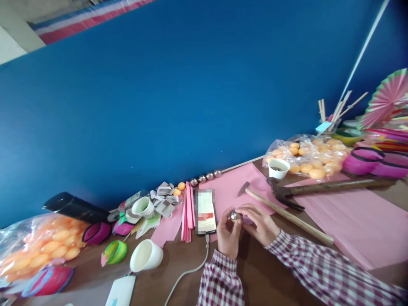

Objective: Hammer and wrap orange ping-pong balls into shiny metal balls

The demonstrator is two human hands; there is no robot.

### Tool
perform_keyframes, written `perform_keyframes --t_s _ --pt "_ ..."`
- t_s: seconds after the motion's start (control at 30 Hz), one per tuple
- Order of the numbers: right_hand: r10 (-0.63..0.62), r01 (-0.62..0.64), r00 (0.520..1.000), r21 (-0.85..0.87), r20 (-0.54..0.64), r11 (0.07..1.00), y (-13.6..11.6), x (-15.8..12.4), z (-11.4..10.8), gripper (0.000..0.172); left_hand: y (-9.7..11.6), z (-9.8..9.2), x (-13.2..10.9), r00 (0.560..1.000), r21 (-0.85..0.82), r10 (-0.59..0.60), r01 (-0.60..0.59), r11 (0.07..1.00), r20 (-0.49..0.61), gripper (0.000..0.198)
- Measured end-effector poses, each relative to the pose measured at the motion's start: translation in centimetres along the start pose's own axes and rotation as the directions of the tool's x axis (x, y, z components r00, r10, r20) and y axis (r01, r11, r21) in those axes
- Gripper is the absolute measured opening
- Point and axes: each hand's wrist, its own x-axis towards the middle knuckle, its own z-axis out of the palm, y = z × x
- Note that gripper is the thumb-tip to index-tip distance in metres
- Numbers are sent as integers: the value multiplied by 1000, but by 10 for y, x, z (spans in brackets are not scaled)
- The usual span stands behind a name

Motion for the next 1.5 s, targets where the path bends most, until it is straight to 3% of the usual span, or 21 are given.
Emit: perform_keyframes --t_s 0.13,0.23,0.33,0.5,0.63,0.8,0.9,0.97,1.13,1.3,1.5 --pt "-94 96 995 -296 21 951 7 1 -24 35 -2 1 0 995 -146 -78 68 987 -62 43" --pt "26 -32 999 -602 -19 798 13 -7 -46 35 -4 1 1 992 -230 -90 69 971 -83 42" --pt "153 -104 988 -767 -8 633 20 -18 -56 25 -5 1 3 995 -190 -42 24 981 -90 40" --pt "265 -118 964 -857 23 502 30 -19 -49 29 -1 3 1 993 -61 38 -45 997 -116 45" --pt "289 -74 954 -879 75 470 28 -12 -45 30 0 3 -2 984 84 123 -113 990 -126 47" --pt "296 -219 950 -885 -98 411 19 -12 -49 20 -4 -4 0 976 265 167 -126 956 -138 43" --pt "204 -210 971 -860 -127 465 12 -13 -55 17 -2 -6 1 978 316 144 -89 944 -154 40" --pt "70 -164 986 -829 -150 535 6 -14 -57 17 -1 -6 2 978 329 117 -54 943 -172 38" --pt "-249 94 965 -770 -86 631 -7 -18 -52 21 -2 -7 3 982 292 113 -65 954 -151 31" --pt "-234 129 972 -771 -27 624 -8 -21 -45 25 -6 -9 5 979 261 113 -66 963 -169 36" --pt "-210 33 968 -752 -141 658 -7 -21 -46 25 -7 -10 5 976 219 143 -105 970 -167 32"
